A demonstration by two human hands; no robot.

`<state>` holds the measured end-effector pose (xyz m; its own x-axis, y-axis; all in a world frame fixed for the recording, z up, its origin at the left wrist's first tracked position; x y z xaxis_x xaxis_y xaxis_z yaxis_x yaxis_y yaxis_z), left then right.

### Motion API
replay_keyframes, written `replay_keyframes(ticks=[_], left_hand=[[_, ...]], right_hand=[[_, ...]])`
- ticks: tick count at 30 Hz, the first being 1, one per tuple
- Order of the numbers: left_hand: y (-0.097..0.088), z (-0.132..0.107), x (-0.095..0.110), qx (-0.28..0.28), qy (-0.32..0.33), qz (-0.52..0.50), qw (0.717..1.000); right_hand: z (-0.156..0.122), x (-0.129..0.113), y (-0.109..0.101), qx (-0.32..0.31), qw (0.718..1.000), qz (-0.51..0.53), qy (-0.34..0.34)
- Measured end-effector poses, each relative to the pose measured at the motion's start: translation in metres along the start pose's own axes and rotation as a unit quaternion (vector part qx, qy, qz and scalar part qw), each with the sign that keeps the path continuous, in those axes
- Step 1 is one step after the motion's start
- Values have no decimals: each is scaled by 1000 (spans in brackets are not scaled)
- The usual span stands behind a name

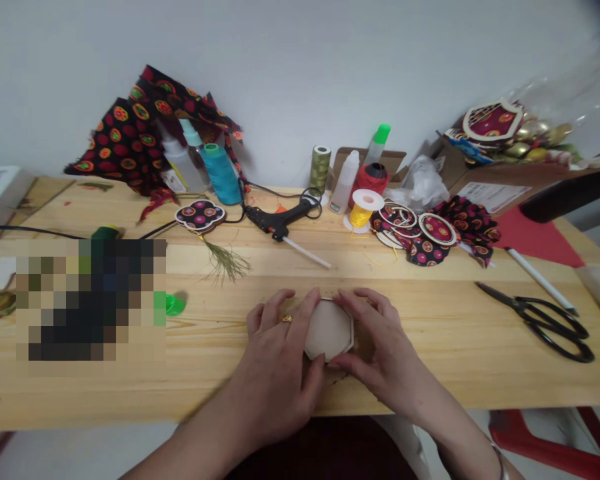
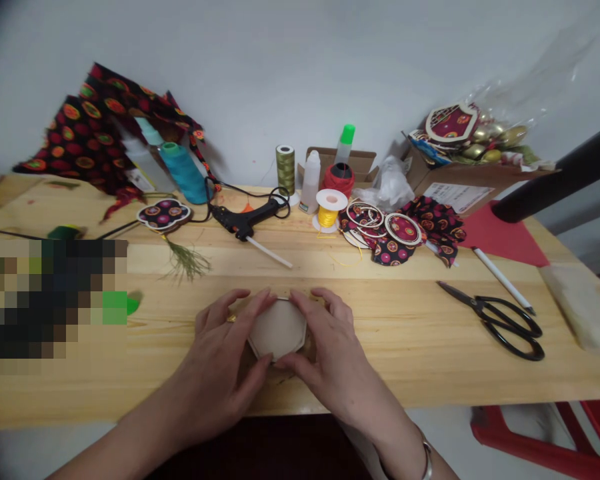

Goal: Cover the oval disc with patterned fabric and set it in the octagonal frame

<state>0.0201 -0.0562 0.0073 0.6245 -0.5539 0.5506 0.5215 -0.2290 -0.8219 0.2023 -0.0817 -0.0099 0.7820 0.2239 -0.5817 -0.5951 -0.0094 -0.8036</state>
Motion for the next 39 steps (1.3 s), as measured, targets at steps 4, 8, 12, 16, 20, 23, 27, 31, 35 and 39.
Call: replay_keyframes(ticks=[4, 8, 12, 16, 20, 23, 27, 31, 35, 39], left_hand=[[0, 0, -1, -3, 1, -2, 1000], [0, 0, -2, -5, -5, -7, 1000], [1, -1, -2, -5, -5, -9, 1000], [1, 0, -2, -1, -3, -15, 1000], [1, -1, -3, -8, -8, -21, 1000], [1, -2, -2, -10, -8, -22, 1000], [1, -1, -3, -9, -8, -27, 1000], [1, 0, -3, -1, -13, -42, 999], [1, -2, -3, 11, -11, -52, 999], [1, -2, -3, 10, -8, -55, 998]], right_hand=[[-1, -1, 0, 6, 1000, 1, -1], [0, -1, 0, 1, 1000, 1, 0], [0, -1, 0, 1, 1000, 0, -2], [-1, -1, -1, 0, 1000, -4, 1], [-1, -2, -2, -5, 1000, -9, -3], [-1, -3, -3, -6, 1000, 1, 2], [-1, -4, -6, 8, 999, 34, 13], [0, -3, -9, 61, 996, 54, 20], [-2, -2, -11, 86, 995, 47, 22], [-6, -2, -11, 90, 995, 44, 28]])
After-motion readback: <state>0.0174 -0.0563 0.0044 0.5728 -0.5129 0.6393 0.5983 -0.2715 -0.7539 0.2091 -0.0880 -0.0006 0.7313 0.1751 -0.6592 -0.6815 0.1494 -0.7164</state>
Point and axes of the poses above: each hand's wrist, its own z-axis towards the middle knuckle, its own y-axis out of the palm, x = y × z, the point moved 2 cm from there along z, towards the middle knuckle, and after that the axes turned 8 degrees about -z, right-handed, at the moved point
